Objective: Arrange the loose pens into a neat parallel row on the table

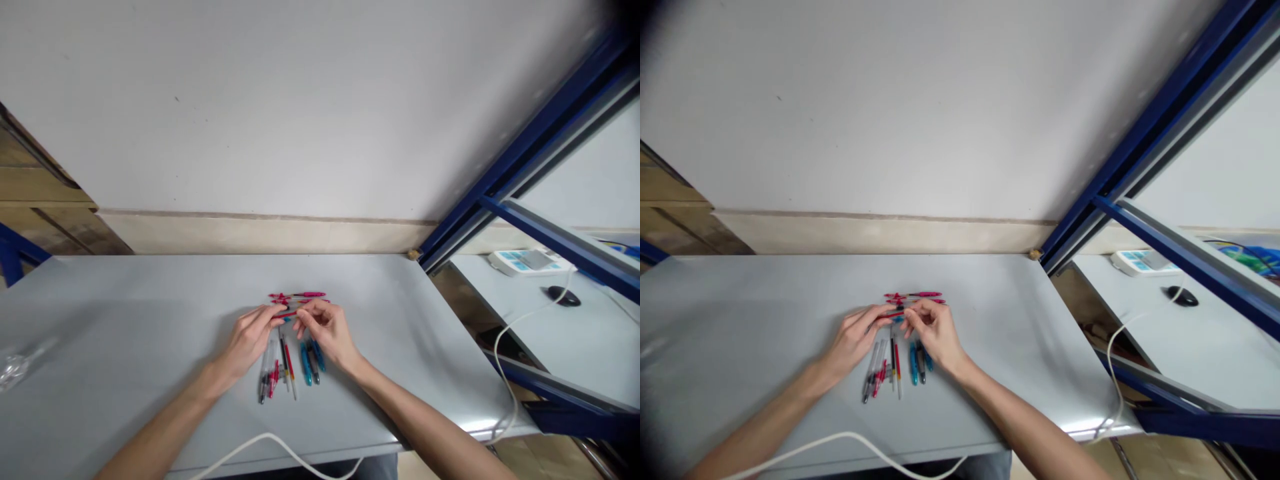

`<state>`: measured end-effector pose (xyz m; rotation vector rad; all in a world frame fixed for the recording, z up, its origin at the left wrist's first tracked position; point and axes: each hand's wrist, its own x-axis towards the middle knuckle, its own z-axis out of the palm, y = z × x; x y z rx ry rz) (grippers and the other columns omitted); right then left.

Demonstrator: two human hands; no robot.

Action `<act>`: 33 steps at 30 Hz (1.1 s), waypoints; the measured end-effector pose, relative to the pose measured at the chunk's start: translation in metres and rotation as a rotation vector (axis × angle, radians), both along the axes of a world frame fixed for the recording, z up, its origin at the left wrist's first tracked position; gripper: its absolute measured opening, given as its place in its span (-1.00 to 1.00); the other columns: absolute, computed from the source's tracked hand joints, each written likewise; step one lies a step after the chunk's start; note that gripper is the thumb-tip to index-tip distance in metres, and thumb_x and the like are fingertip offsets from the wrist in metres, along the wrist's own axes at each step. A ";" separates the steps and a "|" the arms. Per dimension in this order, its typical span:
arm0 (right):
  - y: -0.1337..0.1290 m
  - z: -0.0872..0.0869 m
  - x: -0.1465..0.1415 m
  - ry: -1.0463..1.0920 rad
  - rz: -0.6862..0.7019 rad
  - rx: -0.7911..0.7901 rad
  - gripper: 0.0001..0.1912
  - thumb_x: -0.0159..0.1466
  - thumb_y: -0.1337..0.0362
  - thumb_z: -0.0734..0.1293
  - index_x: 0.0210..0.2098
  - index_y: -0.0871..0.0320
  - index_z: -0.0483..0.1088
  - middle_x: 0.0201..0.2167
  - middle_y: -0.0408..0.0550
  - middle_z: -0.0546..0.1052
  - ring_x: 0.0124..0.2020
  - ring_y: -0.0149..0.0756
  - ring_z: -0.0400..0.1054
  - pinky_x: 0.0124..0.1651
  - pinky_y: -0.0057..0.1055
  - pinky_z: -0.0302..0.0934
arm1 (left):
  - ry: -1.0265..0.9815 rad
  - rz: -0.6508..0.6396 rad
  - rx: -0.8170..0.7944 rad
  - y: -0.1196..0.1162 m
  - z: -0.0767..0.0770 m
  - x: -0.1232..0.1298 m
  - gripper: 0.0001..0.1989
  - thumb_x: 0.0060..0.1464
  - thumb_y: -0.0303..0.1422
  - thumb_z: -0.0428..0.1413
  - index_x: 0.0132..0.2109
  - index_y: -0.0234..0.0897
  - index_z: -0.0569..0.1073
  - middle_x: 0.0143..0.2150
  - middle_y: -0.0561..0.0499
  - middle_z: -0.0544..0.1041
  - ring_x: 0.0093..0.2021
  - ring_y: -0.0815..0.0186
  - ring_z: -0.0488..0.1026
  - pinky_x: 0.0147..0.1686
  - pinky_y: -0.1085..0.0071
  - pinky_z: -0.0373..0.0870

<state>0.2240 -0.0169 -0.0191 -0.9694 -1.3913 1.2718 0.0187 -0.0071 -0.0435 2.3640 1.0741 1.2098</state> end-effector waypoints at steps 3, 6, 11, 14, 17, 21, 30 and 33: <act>0.000 0.000 0.000 -0.023 0.010 0.010 -0.68 0.39 0.07 0.36 -0.36 0.18 0.45 -0.47 -0.06 0.57 -0.51 -0.35 0.44 -0.38 -0.43 0.29 | -0.024 -0.007 -0.049 0.001 -0.004 -0.003 -0.77 0.38 -0.48 0.01 0.09 -0.19 0.45 -0.08 0.00 0.63 -0.16 0.31 0.63 -0.14 0.43 0.56; 0.000 0.002 0.001 -0.045 0.025 0.015 -0.69 0.39 0.07 0.36 -0.35 0.18 0.47 -0.46 -0.05 0.58 -0.48 -0.32 0.47 -0.39 -0.43 0.29 | -0.033 -0.013 -0.077 0.002 -0.005 -0.005 -0.77 0.37 -0.49 0.01 0.07 -0.18 0.45 -0.07 0.01 0.63 -0.20 0.34 0.64 -0.19 0.48 0.57; -0.002 0.003 -0.001 -0.050 0.041 0.011 -0.68 0.38 0.05 0.36 -0.34 0.18 0.48 -0.47 -0.04 0.59 -0.49 -0.32 0.47 -0.39 -0.43 0.30 | 0.057 -0.066 -0.012 0.003 0.005 -0.004 -0.79 0.39 -0.46 0.00 0.08 -0.22 0.45 -0.11 -0.02 0.61 -0.17 0.31 0.60 -0.15 0.41 0.53; -0.005 0.002 -0.005 -0.026 0.064 -0.026 -0.65 0.36 0.01 0.37 -0.35 0.19 0.46 -0.47 -0.04 0.60 -0.50 -0.31 0.48 -0.38 -0.42 0.32 | 0.119 -0.086 0.110 0.003 0.010 -0.002 -0.82 0.41 -0.40 0.00 -0.07 -0.26 0.50 -0.24 -0.02 0.57 -0.27 0.32 0.54 -0.24 0.40 0.48; -0.004 0.001 -0.006 -0.016 0.083 -0.066 -0.63 0.35 -0.02 0.36 -0.34 0.20 0.47 -0.46 -0.03 0.60 -0.52 -0.32 0.45 -0.40 -0.40 0.32 | 0.135 -0.056 0.133 0.003 0.011 0.002 -0.76 0.41 -0.39 -0.01 -0.24 -0.28 0.48 -0.36 0.02 0.50 -0.39 0.36 0.45 -0.35 0.44 0.39; 0.001 0.003 0.002 -0.207 -0.004 0.002 -0.76 0.32 0.10 0.43 -0.22 0.17 0.53 -0.48 -0.12 0.55 -0.50 -0.33 0.37 -0.37 -0.41 0.25 | 0.078 0.021 0.035 0.008 0.007 0.003 -0.77 0.40 -0.40 -0.01 -0.24 -0.27 0.47 -0.35 0.03 0.51 -0.37 0.37 0.45 -0.31 0.46 0.36; -0.016 0.017 0.003 -0.854 0.417 0.356 -0.65 0.08 0.18 0.63 -0.21 0.12 0.53 -0.25 -0.09 0.50 -0.20 -0.23 0.36 -0.19 -0.42 0.20 | 0.017 0.133 -0.104 0.021 0.006 -0.012 -0.72 0.39 -0.35 0.00 -0.33 -0.26 0.42 -0.44 0.10 0.47 -0.46 0.41 0.34 -0.36 0.49 0.26; -0.020 0.015 -0.001 -0.958 0.449 0.407 -0.61 0.04 0.13 0.64 -0.27 0.14 0.50 -0.28 -0.09 0.48 -0.21 -0.20 0.32 -0.22 -0.39 0.16 | 0.007 0.098 -0.134 0.018 0.008 -0.008 -0.73 0.39 -0.35 0.00 -0.31 -0.25 0.44 -0.42 0.09 0.48 -0.44 0.41 0.37 -0.35 0.49 0.28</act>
